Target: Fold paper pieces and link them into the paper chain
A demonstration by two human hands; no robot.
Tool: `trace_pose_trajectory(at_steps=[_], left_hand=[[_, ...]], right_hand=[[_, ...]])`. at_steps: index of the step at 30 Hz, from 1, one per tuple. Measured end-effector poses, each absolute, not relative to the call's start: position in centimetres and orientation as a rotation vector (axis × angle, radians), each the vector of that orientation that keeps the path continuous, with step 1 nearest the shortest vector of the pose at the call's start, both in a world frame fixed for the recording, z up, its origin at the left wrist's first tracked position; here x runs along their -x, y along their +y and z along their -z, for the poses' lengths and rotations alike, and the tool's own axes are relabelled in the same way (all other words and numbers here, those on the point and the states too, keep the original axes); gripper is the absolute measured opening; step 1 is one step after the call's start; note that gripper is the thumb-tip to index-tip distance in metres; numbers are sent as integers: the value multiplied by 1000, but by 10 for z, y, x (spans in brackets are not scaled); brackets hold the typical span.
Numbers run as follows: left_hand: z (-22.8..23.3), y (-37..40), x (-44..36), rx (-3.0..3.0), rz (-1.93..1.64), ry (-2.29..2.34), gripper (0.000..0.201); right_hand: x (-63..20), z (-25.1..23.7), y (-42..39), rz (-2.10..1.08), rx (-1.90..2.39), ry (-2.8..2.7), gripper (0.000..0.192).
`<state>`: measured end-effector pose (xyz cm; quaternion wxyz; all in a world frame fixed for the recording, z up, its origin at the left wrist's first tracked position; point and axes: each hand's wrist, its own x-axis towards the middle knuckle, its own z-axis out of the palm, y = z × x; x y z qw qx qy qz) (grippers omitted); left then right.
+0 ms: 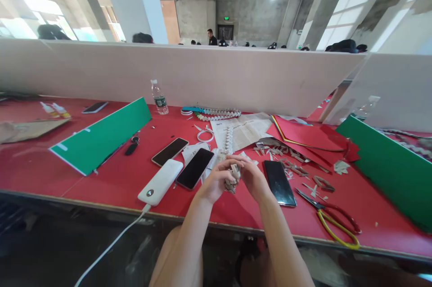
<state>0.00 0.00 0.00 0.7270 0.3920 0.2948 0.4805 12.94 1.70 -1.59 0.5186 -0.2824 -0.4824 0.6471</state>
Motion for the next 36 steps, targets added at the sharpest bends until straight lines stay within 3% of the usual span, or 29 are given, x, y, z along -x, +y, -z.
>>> trace_pose_trajectory(at_steps=[9, 16, 21, 28, 36], left_hand=[[-3, 0, -4, -906, -1026, 705, 25], [-3, 0, -8, -908, -1094, 745, 25], [1, 2, -8, -855, -1173, 683, 26], [9, 6, -12, -743, -1306, 805, 37], [5, 9, 1, -320, -1269, 419, 28]], right_hand=[[-137, 18, 20, -1439, 844, -1190, 19], [-137, 27, 25, -1227, 871, -1349, 22], [-143, 23, 24, -1105, 813, -1100, 16], [-159, 21, 28, -1334, 675, -792, 21], [-159, 14, 21, -1459, 625, -812, 27]])
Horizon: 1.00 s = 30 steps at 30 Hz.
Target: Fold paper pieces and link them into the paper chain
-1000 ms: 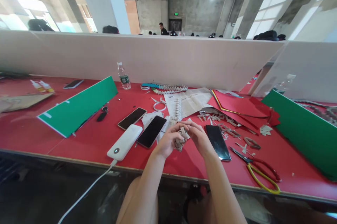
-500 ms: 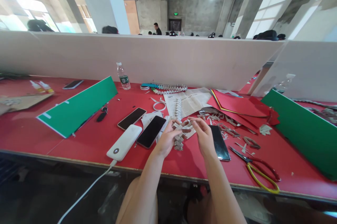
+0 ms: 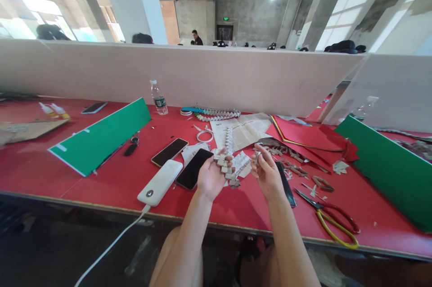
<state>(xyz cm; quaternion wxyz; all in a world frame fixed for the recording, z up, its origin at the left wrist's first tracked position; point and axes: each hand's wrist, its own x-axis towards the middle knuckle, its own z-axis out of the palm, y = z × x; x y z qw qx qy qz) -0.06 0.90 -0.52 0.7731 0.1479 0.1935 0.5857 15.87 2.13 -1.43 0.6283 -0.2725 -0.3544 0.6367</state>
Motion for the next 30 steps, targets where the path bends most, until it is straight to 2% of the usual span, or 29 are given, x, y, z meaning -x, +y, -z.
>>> trace_pose_trajectory(at_steps=[4, 8, 13, 20, 25, 30], left_hand=[[6, 9, 1, -345, -1343, 371, 22], [8, 8, -7, -486, -1527, 546, 23], [8, 12, -13, -466, -1647, 773, 30], [5, 19, -2, -172, -1557, 594, 22], [3, 17, -1, -321, -1586, 579, 12], [1, 12, -5, -531, -1616, 551, 36]], right_hand=[[-150, 13, 16, -1546, 642, -935, 21], [-128, 15, 12, -1503, 692, -1089, 17], [-106, 19, 9, -1088, 901, -1401, 15], [-100, 15, 2, -655, 964, -1811, 19], [-100, 11, -2, -646, 957, -1721, 18], [-102, 2, -7, -719, 917, -1313, 19]])
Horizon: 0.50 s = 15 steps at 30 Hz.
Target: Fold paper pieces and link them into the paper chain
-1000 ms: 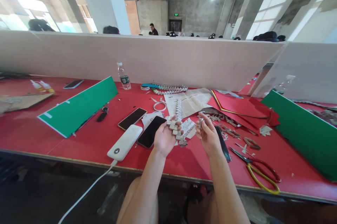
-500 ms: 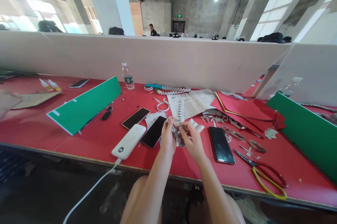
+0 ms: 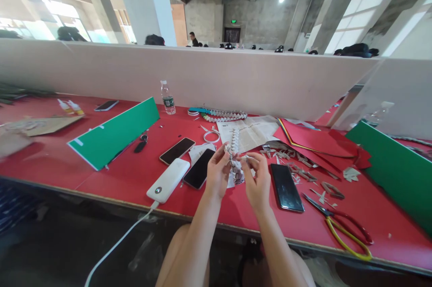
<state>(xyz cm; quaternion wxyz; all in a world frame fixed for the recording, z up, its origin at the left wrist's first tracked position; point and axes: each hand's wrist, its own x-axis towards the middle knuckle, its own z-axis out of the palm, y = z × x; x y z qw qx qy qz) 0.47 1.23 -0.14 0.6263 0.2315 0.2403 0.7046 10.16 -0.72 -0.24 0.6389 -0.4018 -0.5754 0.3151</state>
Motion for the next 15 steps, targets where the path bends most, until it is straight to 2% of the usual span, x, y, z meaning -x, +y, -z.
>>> trace_pose_trajectory(at_steps=[8, 15], left_hand=[[1, 5, -15, -528, -1596, 626, 32], [4, 5, -17, -557, -1501, 658, 33]], right_hand=[[-111, -5, -5, -628, 980, -1285, 13], [-112, -1, -2, -740, 996, -1244, 17]])
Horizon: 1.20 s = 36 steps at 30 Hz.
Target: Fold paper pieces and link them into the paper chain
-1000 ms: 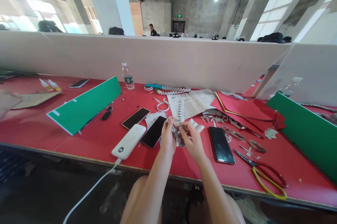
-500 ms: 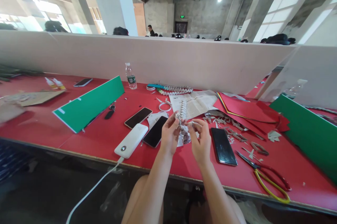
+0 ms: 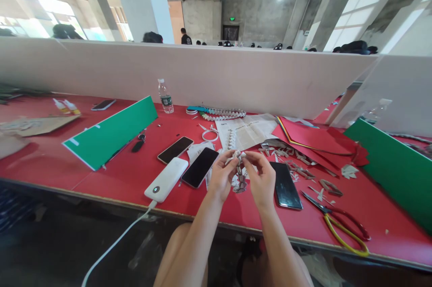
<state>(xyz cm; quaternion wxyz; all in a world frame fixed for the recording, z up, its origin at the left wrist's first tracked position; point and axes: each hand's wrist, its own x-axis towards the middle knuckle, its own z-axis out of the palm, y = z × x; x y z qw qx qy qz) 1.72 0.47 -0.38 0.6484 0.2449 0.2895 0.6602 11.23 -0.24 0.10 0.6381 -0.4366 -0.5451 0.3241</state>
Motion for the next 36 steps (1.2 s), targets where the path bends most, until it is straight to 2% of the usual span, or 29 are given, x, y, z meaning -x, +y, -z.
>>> trace_pose_trajectory(at_steps=[15, 23, 30, 36], left_hand=[[6, 5, -21, -689, -1566, 789, 31], [7, 5, -15, -1038, -1606, 906, 26], [7, 5, -7, -1330, -1480, 976, 25], [5, 5, -2, -1458, -1392, 979, 25]], right_hand=[[-121, 0, -4, -544, 1079, -1300, 13], [-127, 4, -1, -572, 1070, -1335, 13], [-139, 6, 4, -686, 1138, -1429, 10], [-147, 0, 3, -807, 1208, -1484, 21]])
